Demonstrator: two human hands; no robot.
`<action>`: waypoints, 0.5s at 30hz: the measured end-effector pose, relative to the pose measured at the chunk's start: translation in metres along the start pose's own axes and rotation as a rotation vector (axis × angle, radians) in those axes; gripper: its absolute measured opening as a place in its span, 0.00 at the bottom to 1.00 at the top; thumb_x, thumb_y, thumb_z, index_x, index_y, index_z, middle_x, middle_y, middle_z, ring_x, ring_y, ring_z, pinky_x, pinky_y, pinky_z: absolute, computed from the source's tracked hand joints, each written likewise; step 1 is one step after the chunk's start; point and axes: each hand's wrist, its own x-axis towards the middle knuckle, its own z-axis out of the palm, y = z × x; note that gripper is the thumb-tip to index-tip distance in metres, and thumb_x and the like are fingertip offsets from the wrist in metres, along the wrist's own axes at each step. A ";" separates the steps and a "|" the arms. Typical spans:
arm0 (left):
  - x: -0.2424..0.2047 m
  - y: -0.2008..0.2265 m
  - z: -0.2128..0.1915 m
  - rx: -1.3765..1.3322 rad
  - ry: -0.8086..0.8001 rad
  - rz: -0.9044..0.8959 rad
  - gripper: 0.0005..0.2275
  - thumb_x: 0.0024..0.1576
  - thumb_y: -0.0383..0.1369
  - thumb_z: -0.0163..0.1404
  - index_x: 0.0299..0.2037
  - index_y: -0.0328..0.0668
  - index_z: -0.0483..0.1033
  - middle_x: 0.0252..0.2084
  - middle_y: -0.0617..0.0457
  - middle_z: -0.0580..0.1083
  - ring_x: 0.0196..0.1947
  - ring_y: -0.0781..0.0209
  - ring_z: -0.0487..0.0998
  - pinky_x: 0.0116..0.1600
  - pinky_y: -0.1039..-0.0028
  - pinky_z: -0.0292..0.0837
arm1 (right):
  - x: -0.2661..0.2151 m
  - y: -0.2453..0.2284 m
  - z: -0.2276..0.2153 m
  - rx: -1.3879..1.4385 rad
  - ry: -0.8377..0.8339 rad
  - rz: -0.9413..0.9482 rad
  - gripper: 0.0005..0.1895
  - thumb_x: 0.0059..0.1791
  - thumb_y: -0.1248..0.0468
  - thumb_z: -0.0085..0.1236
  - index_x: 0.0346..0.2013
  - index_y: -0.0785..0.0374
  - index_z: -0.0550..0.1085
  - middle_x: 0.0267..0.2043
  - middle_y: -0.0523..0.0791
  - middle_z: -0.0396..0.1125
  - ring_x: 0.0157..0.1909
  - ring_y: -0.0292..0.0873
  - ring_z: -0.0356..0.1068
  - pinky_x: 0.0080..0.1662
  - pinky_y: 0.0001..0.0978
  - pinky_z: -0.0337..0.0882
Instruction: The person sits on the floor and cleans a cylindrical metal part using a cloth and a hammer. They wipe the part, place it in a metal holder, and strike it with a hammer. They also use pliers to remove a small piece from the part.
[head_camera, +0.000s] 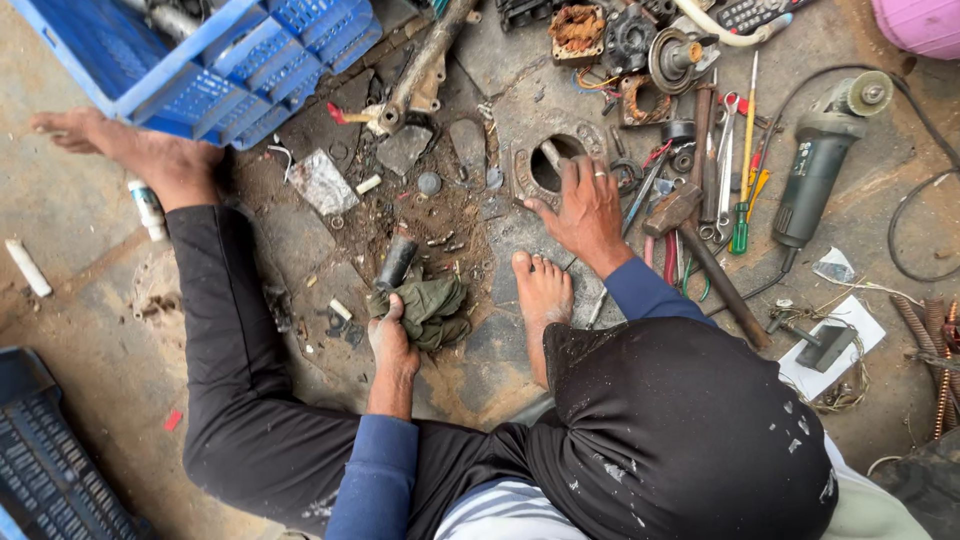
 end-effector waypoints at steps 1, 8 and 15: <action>0.000 0.000 -0.001 0.016 -0.004 -0.001 0.13 0.63 0.31 0.51 0.51 0.26 0.68 0.44 0.41 0.77 0.40 0.48 0.83 0.46 0.54 0.83 | 0.001 -0.001 0.002 0.003 -0.027 0.014 0.39 0.50 0.38 0.61 0.55 0.71 0.67 0.53 0.55 0.61 0.58 0.58 0.61 0.56 0.53 0.62; 0.006 -0.009 -0.006 0.063 -0.020 0.010 0.12 0.63 0.32 0.51 0.50 0.29 0.71 0.43 0.45 0.77 0.40 0.51 0.82 0.45 0.58 0.82 | 0.008 -0.003 0.006 -0.002 -0.048 0.040 0.41 0.49 0.37 0.62 0.58 0.71 0.67 0.54 0.55 0.61 0.56 0.57 0.59 0.56 0.55 0.57; 0.014 -0.015 -0.009 0.077 -0.007 0.002 0.13 0.62 0.31 0.51 0.51 0.29 0.69 0.44 0.44 0.77 0.40 0.50 0.82 0.46 0.58 0.83 | 0.013 -0.005 0.013 -0.106 -0.025 0.009 0.50 0.48 0.33 0.62 0.64 0.75 0.63 0.57 0.58 0.64 0.57 0.58 0.60 0.57 0.57 0.55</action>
